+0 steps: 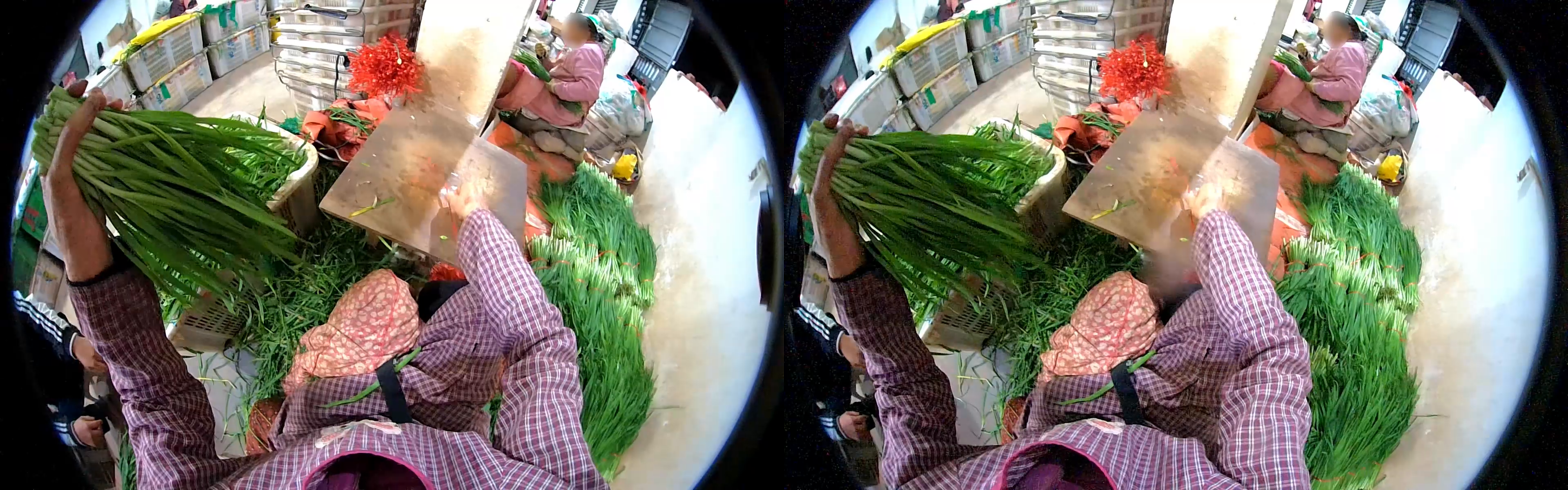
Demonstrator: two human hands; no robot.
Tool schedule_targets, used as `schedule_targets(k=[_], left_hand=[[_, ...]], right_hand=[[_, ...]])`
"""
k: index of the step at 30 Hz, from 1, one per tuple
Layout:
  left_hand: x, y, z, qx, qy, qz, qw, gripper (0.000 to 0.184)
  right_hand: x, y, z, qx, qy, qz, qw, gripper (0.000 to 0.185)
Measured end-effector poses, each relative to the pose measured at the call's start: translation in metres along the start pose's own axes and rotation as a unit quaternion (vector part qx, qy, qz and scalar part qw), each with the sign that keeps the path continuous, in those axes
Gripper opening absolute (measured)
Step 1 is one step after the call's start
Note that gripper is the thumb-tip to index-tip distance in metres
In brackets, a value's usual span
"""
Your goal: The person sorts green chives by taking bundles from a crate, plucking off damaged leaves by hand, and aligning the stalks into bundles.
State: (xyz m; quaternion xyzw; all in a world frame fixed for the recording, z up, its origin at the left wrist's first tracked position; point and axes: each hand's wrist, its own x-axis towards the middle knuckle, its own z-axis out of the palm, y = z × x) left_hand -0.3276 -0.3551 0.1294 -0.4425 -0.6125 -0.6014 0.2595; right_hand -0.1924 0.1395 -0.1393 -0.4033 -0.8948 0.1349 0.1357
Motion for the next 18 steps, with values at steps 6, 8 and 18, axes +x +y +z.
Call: schedule_targets(k=[6, 8, 18], left_hand=[[0.016, 0.002, 0.001, 0.086, 0.043, 0.016, 0.995, 0.035], [0.024, 0.004, 0.000, 0.109, 0.041, 0.007, 0.993, 0.035], [0.082, 0.018, 0.054, -0.041, 0.080, 0.054, 0.994, 0.034]], right_hand=[[0.002, -0.064, 0.006, -0.123, 0.087, -0.131, 0.980, 0.026], [0.000, -0.084, 0.031, -0.027, 0.050, -0.217, 0.974, 0.024], [-0.081, -0.159, -0.106, 0.389, 0.055, -0.350, 0.850, 0.032]])
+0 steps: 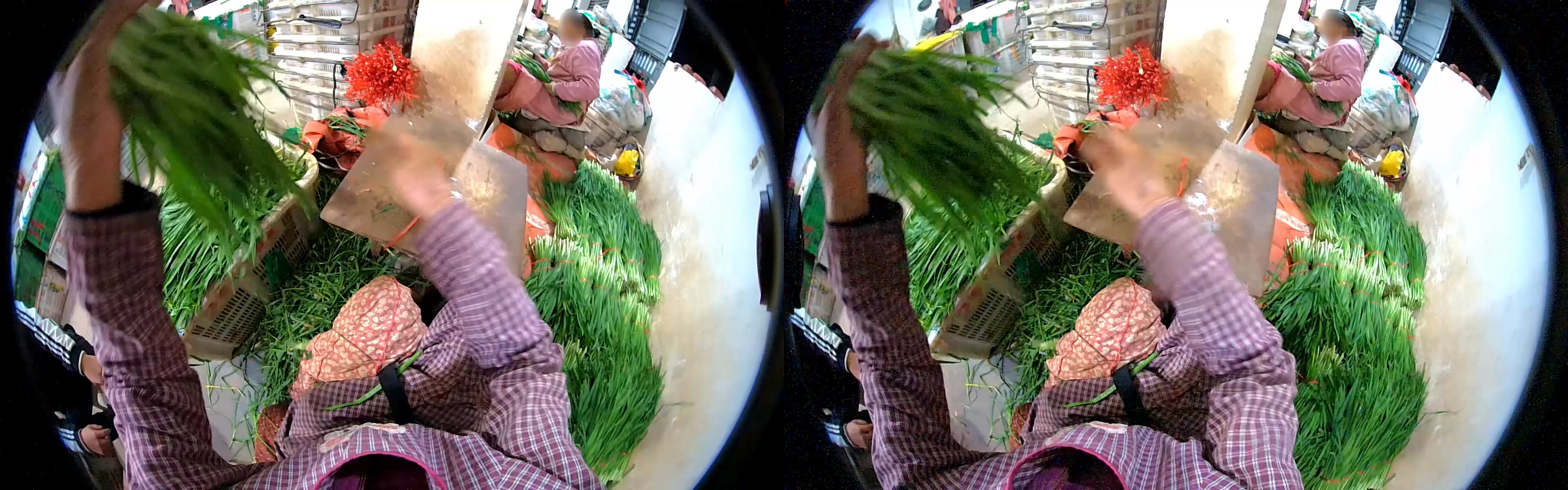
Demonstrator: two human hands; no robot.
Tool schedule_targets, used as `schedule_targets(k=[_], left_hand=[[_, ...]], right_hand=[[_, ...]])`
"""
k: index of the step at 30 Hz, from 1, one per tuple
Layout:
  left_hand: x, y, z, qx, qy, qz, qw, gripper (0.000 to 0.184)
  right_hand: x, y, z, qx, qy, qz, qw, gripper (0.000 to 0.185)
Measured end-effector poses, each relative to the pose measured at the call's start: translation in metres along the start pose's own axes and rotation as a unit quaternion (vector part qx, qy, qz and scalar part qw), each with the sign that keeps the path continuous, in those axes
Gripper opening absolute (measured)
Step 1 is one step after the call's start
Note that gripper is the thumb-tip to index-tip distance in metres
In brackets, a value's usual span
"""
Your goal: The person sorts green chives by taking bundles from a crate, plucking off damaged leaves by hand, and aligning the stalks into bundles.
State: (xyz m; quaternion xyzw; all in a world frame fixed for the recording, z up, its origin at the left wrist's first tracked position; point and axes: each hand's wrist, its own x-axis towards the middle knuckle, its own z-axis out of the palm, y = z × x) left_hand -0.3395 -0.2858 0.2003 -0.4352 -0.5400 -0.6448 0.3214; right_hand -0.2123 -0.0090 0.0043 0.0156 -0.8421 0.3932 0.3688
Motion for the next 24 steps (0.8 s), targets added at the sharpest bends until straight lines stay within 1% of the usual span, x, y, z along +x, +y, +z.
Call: schedule_targets(k=[1, 2, 3, 4, 5, 6, 7, 9, 10, 11, 12, 13, 14, 16, 18, 20, 22, 24], left_hand=[[0.003, -0.004, 0.019, 0.003, 0.010, 0.034, 0.999, 0.029], [0.005, -0.003, 0.037, 0.007, 0.020, 0.068, 0.997, 0.024], [0.004, 0.011, 0.065, -0.102, -0.064, 0.140, 0.983, 0.025], [-0.005, 0.029, 0.097, -0.197, -0.085, 0.157, 0.964, 0.025], [-0.013, 0.047, 0.129, -0.289, -0.109, 0.171, 0.936, 0.026], [-0.019, 0.058, 0.154, -0.339, -0.100, 0.141, 0.925, 0.023], [-0.025, 0.069, 0.179, -0.390, -0.088, 0.113, 0.910, 0.021], [-0.034, 0.082, 0.209, -0.517, -0.161, 0.064, 0.838, 0.019], [-0.043, 0.085, 0.221, -0.562, -0.177, 0.041, 0.807, 0.019], [-0.051, 0.087, 0.233, -0.606, -0.190, 0.017, 0.773, 0.018], [-0.070, 0.089, 0.251, -0.522, -0.117, -0.029, 0.844, 0.015], [-0.088, 0.090, 0.269, -0.429, -0.055, -0.089, 0.897, 0.020], [-0.099, 0.077, 0.291, -0.549, -0.030, -0.181, 0.816, 0.022], [-0.131, 0.051, 0.315, -0.646, 0.017, -0.299, 0.702, 0.030], [-0.168, 0.025, 0.320, -0.629, 0.061, -0.423, 0.649, 0.035], [-0.206, -0.012, 0.326, -0.617, 0.068, -0.492, 0.611, 0.035], [-0.237, -0.058, 0.327, -0.558, 0.088, -0.528, 0.634, 0.038], [-0.259, -0.101, 0.318, -0.568, 0.083, -0.540, 0.616, 0.037]], right_hand=[[0.017, -0.018, -0.027, 0.018, 0.064, 0.028, 0.997, 0.041], [0.016, -0.068, -0.056, 0.254, 0.067, 0.047, 0.964, 0.066], [0.017, -0.084, -0.071, 0.182, 0.113, -0.041, 0.976, 0.080], [0.016, -0.096, -0.080, 0.107, 0.157, -0.128, 0.973, 0.093], [0.014, -0.116, -0.087, -0.024, 0.175, -0.182, 0.967, 0.103], [0.009, -0.130, -0.091, -0.154, 0.189, -0.232, 0.942, 0.113], [0.005, -0.135, -0.095, -0.250, 0.207, -0.207, 0.923, 0.122], [0.001, -0.128, -0.111, -0.421, 0.265, -0.247, 0.832, 0.116], [-0.003, -0.117, -0.125, -0.390, 0.285, -0.208, 0.851, 0.117], [-0.011, -0.101, -0.140, -0.439, 0.309, -0.187, 0.822, 0.115], [-0.021, -0.084, -0.154, -0.486, 0.332, -0.167, 0.791, 0.114], [-0.034, -0.070, -0.168, -0.493, 0.327, -0.166, 0.789, 0.112], [-0.049, -0.057, -0.180, -0.499, 0.321, -0.165, 0.788, 0.110], [-0.080, -0.033, -0.188, -0.529, 0.267, -0.122, 0.796, 0.106], [-0.107, -0.003, -0.186, -0.531, 0.186, -0.016, 0.826, 0.102], [-0.123, 0.037, -0.169, -0.496, 0.127, 0.031, 0.858, 0.101], [-0.127, 0.074, -0.146, -0.471, 0.078, 0.054, 0.877, 0.102], [-0.124, 0.102, -0.122, -0.425, 0.052, 0.070, 0.901, 0.102]])
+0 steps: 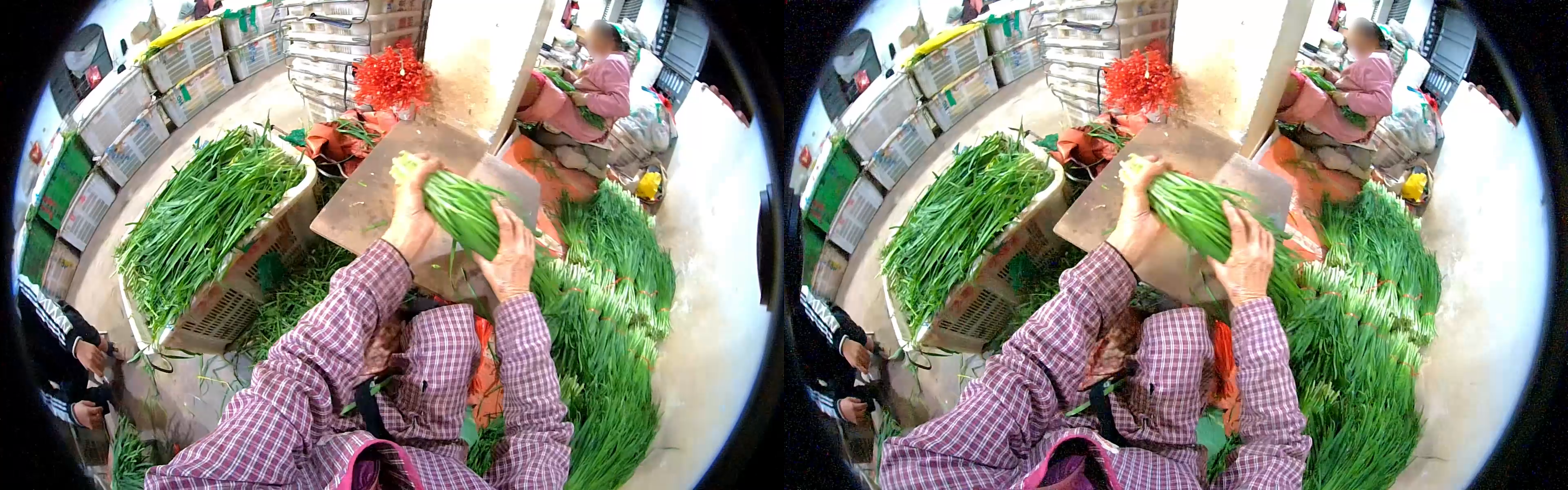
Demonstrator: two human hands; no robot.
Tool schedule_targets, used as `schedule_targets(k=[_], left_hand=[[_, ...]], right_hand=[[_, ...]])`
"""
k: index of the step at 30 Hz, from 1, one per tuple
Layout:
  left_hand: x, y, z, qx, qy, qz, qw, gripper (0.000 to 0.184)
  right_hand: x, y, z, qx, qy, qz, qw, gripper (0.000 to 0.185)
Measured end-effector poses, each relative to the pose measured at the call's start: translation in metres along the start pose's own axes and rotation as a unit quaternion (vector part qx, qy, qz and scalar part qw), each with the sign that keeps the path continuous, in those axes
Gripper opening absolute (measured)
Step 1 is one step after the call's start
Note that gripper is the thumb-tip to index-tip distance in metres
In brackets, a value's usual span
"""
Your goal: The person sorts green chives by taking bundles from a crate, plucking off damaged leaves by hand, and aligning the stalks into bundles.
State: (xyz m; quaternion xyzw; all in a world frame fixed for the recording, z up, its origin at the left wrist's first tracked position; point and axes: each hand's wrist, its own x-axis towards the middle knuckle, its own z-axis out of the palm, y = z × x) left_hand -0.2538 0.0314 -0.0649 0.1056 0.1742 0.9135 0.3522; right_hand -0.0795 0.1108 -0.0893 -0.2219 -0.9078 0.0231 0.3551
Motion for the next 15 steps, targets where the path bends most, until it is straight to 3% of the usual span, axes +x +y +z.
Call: schedule_targets(k=[4, 9, 11, 12, 14, 15], left_hand=[[0.022, 0.016, -0.051, -0.012, 0.082, -0.002, 0.997, 0.027], [0.046, 0.035, -0.095, -0.018, 0.109, -0.082, 0.990, 0.036], [0.049, 0.047, -0.094, 0.053, 0.137, -0.048, 0.988, 0.039], [0.065, 0.059, -0.114, 0.095, 0.116, -0.059, 0.987, 0.056], [0.062, 0.081, -0.107, 0.312, 0.164, 0.072, 0.933, 0.076], [0.055, 0.088, -0.093, 0.410, 0.120, 0.125, 0.895, 0.081]], right_hand=[[0.018, -0.014, 0.034, 0.033, -0.089, -0.008, 0.995, 0.099], [0.029, -0.022, 0.062, -0.018, -0.174, 0.005, 0.985, 0.098], [0.029, -0.023, 0.069, -0.030, -0.134, 0.006, 0.991, 0.096], [0.029, -0.024, 0.071, -0.029, -0.135, 0.008, 0.990, 0.096], [0.032, -0.026, 0.073, -0.066, -0.157, 0.008, 0.985, 0.096], [0.033, -0.027, 0.075, -0.090, -0.173, 0.001, 0.981, 0.096]])
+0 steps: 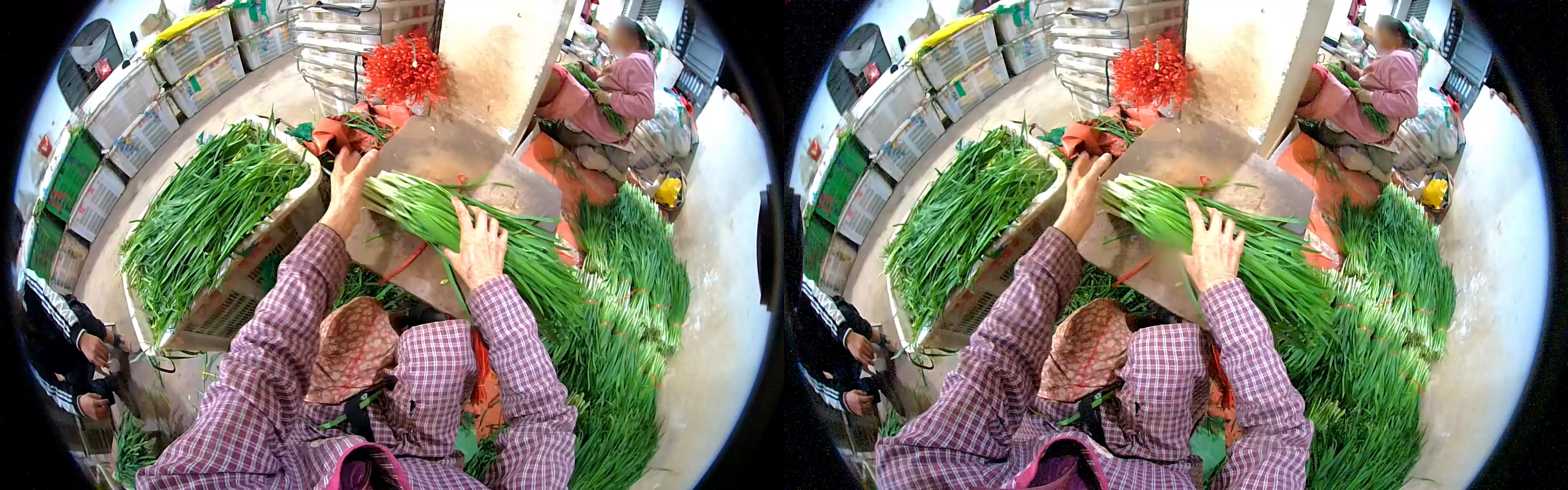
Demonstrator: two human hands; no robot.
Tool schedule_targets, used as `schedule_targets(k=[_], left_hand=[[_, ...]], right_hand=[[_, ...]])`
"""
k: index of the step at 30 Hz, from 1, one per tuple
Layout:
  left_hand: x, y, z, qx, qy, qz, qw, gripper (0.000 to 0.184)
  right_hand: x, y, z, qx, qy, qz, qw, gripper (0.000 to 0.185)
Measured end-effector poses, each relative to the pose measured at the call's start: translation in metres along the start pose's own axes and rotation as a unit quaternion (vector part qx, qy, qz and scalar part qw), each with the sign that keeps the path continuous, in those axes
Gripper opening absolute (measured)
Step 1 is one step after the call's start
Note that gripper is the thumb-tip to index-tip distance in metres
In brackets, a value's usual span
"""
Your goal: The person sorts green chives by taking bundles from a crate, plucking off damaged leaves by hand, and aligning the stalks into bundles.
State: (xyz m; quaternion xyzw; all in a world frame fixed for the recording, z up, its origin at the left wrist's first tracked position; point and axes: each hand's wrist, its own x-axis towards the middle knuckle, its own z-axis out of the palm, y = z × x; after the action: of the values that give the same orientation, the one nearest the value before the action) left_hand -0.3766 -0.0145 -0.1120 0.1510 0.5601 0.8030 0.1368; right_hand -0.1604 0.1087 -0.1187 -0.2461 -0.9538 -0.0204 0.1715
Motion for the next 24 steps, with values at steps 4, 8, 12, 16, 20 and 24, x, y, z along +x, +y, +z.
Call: schedule_targets(k=[4, 8, 12, 16, 20, 24], left_hand=[[-0.022, 0.015, 0.023, 0.368, -0.148, 0.273, 0.876, 0.056], [-0.043, -0.020, 0.066, 0.670, -0.247, 0.376, 0.591, 0.030], [-0.064, -0.042, 0.058, 0.612, -0.181, 0.364, 0.678, 0.042], [-0.070, -0.041, 0.056, 0.591, -0.167, 0.370, 0.697, 0.050], [-0.058, -0.038, 0.062, 0.532, -0.180, 0.353, 0.749, 0.053], [-0.044, -0.003, 0.042, 0.363, -0.228, 0.328, 0.842, 0.046]], right_hand=[[0.005, -0.008, 0.005, -0.012, -0.010, 0.008, 1.000, 0.097], [-0.003, -0.002, -0.010, 0.043, -0.043, -0.021, 0.998, 0.096], [-0.031, 0.004, -0.039, 0.070, -0.023, -0.050, 0.996, 0.093], [-0.043, 0.001, -0.019, 0.026, 0.016, -0.026, 0.999, 0.080], [-0.027, 0.026, 0.011, 0.005, 0.036, -0.028, 0.999, 0.070], [-0.037, 0.014, -0.006, 0.020, 0.000, -0.024, 1.000, 0.071]])
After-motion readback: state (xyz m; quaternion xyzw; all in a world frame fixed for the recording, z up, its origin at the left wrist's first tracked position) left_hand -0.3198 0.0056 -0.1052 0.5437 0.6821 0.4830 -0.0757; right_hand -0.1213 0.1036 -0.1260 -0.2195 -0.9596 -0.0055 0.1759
